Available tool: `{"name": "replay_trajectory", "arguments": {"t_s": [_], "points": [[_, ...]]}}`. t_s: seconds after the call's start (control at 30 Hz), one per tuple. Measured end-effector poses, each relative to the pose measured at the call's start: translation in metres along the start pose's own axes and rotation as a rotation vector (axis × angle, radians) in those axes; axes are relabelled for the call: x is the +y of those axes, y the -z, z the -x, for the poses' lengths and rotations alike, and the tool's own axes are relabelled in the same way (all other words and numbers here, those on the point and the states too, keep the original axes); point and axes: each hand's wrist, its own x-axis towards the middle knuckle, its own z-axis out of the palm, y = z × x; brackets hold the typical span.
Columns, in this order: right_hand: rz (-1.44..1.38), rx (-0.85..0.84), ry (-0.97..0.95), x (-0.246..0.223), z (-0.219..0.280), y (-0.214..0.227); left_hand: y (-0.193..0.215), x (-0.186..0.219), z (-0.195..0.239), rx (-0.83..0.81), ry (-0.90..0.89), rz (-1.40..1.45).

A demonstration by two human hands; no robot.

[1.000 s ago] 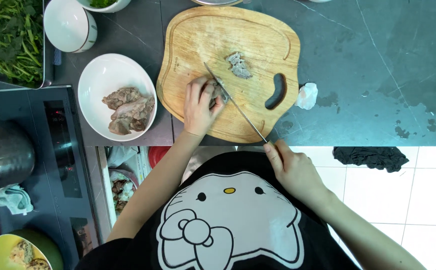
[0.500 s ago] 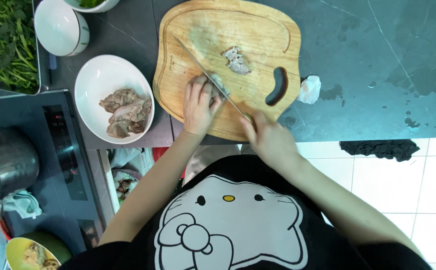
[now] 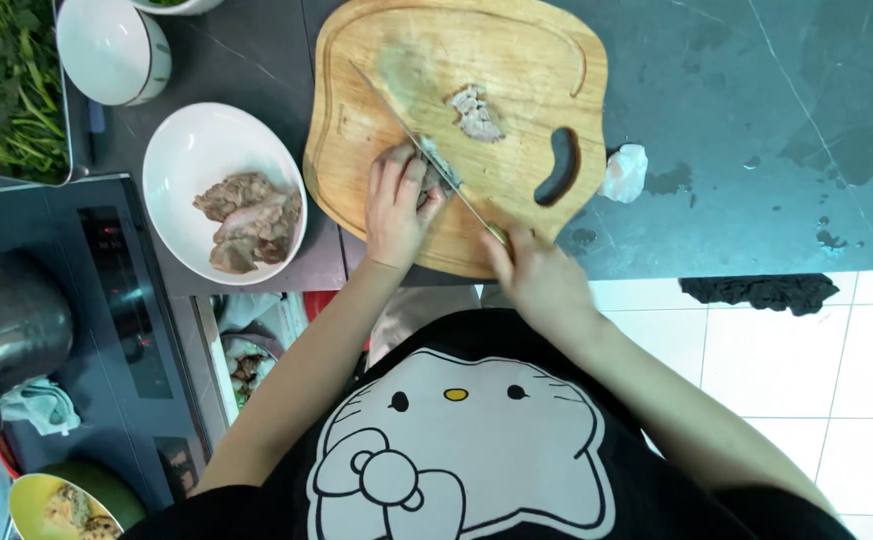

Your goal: The person transfers cooked water spinach from a pot into a metal tray using chopsticks, then places a lid on the pot. They then cut cooked meat into smaller pieces with a cleaver on a wooden cutting board and move the cut pieces into a bowl.

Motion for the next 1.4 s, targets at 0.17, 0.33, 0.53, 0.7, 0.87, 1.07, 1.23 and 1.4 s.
{"name": "replay_trajectory", "arguments": {"t_s": [0.17,0.33,0.53,0.7,0.87,1.07,1.23,1.4], "points": [[0.143,-0.110,-0.095,0.031,0.058,0.015,0.001,-0.001,-0.005,0.004,-0.024,0.009],[0.035,0.012,-0.031,0.017,0.012,-0.009,0.001,-0.002,-0.001,0.017,-0.007,0.018],[0.092,-0.017,-0.002,0.017,0.011,0.000,0.000,0.001,0.001,0.023,0.005,-0.018],[0.174,-0.226,-0.157,0.037,0.048,0.019,-0.002,-0.004,-0.002,0.041,-0.010,0.006],[0.082,-0.128,-0.069,0.031,0.012,0.004,0.000,0.001,-0.004,0.061,-0.020,0.021],[-0.206,-0.138,-0.123,0.058,0.010,0.028,0.008,0.008,-0.010,0.080,0.011,0.046],[-0.349,-0.214,-0.237,0.043,0.013,0.056,0.030,0.029,-0.020,0.079,0.020,0.128],[-0.334,-0.128,-0.159,0.033,0.024,0.059,0.048,0.048,-0.025,-0.001,0.039,0.003]]}}
